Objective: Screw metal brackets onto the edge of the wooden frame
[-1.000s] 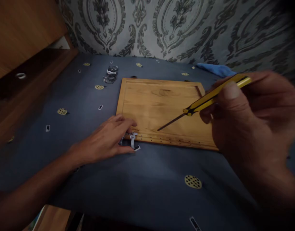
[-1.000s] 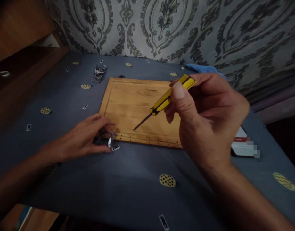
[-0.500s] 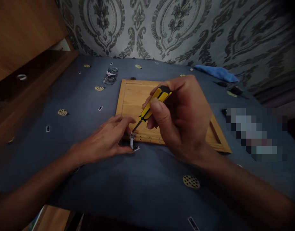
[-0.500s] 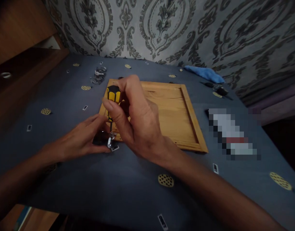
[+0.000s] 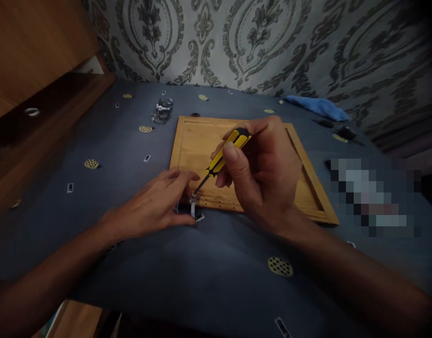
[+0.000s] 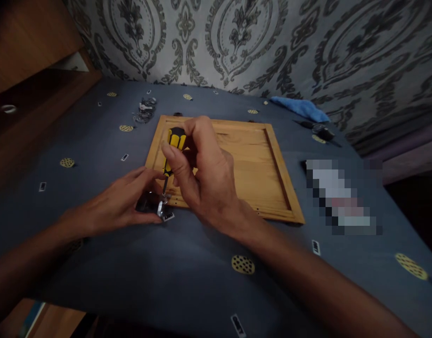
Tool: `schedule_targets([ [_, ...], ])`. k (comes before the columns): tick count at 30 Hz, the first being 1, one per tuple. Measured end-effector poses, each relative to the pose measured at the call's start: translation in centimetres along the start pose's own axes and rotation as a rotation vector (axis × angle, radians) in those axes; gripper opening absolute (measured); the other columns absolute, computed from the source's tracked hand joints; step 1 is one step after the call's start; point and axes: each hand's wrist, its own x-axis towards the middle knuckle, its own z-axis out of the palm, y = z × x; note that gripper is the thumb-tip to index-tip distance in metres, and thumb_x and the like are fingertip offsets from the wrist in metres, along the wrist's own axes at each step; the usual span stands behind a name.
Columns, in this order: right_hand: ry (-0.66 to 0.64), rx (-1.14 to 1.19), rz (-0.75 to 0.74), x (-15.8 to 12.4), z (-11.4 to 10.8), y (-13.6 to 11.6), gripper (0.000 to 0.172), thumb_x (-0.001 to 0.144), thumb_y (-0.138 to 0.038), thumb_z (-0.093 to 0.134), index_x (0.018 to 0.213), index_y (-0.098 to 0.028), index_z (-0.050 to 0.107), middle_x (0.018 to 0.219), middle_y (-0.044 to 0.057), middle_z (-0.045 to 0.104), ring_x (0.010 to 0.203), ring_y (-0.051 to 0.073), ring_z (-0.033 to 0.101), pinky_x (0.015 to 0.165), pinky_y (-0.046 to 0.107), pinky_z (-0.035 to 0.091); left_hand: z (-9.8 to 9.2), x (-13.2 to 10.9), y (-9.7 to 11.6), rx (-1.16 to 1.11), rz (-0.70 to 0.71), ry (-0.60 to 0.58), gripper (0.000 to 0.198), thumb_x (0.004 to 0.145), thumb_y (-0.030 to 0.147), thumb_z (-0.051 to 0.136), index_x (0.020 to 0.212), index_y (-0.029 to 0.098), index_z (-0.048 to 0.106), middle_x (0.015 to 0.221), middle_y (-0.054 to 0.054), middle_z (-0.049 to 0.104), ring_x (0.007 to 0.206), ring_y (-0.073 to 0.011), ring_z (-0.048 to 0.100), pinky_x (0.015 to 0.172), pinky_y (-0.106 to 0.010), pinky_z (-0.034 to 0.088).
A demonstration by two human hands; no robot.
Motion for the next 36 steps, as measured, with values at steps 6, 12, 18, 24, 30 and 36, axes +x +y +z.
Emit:
schedule_targets([
  [6, -0.024, -0.02, 0.004, -0.1, 0.2, 0.3, 0.02, 0.106, -0.047, 0.053, 0.1, -0.029, 0.044, 0.081, -0.002, 0.058, 0.056, 0.015, 0.055, 0.05, 0.031, 0.049, 0.0, 0.0, 0.0, 0.0, 0.006, 0.003, 0.056, 0.087, 0.035, 0.082, 0.131, 0.026, 0.049, 0.109, -0.005, 0.067, 0.119, -0.0311, 0.062, 0.097, -0.045, 0.055],
  [12, -0.029, -0.053, 0.024, -0.2, 0.2, 0.3, 0.021, 0.105, -0.048, 0.052, 0.1, -0.029, 0.045, 0.087, -0.001, 0.059, 0.06, 0.015, 0.058, 0.053, 0.031, 0.051, -0.2, 0.2, 0.1, -0.003, -0.013, -0.011, 0.051, 0.086, 0.037, 0.082, 0.124, 0.026, 0.051, 0.108, -0.005, 0.067, 0.12, -0.0324, 0.061, 0.098, -0.048, 0.055],
  [18, -0.047, -0.003, 0.0, -0.2, 0.3, 0.2, 0.014, 0.103, -0.038, 0.057, 0.101, -0.029, 0.047, 0.084, -0.002, 0.057, 0.058, 0.014, 0.059, 0.051, 0.031, 0.052, -0.2, 0.2, 0.1, 0.0, -0.026, -0.021, 0.048, 0.087, 0.04, 0.081, 0.123, 0.027, 0.051, 0.108, -0.005, 0.067, 0.12, -0.0337, 0.061, 0.099, -0.051, 0.055],
  [24, -0.077, 0.143, 0.037, 0.1, 0.2, -0.5, 0.024, 0.1, -0.041, 0.067, 0.095, -0.027, 0.048, 0.083, -0.003, 0.055, 0.057, 0.012, 0.056, 0.048, 0.028, 0.049, -0.1, 0.2, 0.1, -0.022, -0.012, -0.021, 0.053, 0.087, 0.037, 0.081, 0.128, 0.024, 0.05, 0.112, -0.007, 0.067, 0.117, -0.0322, 0.061, 0.096, -0.048, 0.056],
  [30, -0.166, 0.274, 0.082, 0.7, -0.2, -0.6, 0.025, 0.099, -0.043, 0.071, 0.104, -0.025, 0.054, 0.087, -0.003, 0.06, 0.057, 0.008, 0.059, 0.048, 0.023, 0.051, -0.1, 0.3, 0.1, -0.012, -0.02, -0.027, 0.061, 0.087, 0.038, 0.081, 0.136, 0.025, 0.048, 0.107, -0.006, 0.067, 0.115, -0.0328, 0.061, 0.096, -0.048, 0.054],
  [36, -0.334, 0.338, 0.102, 1.8, -0.9, -0.9, 0.018, 0.102, -0.033, 0.069, 0.094, -0.021, 0.058, 0.084, -0.003, 0.063, 0.061, 0.008, 0.067, 0.054, 0.021, 0.057, -0.1, 0.2, 0.1, 0.011, 0.01, 0.003, 0.044, 0.085, 0.035, 0.082, 0.114, 0.023, 0.051, 0.109, -0.006, 0.065, 0.108, -0.0302, 0.062, 0.092, -0.045, 0.056],
])
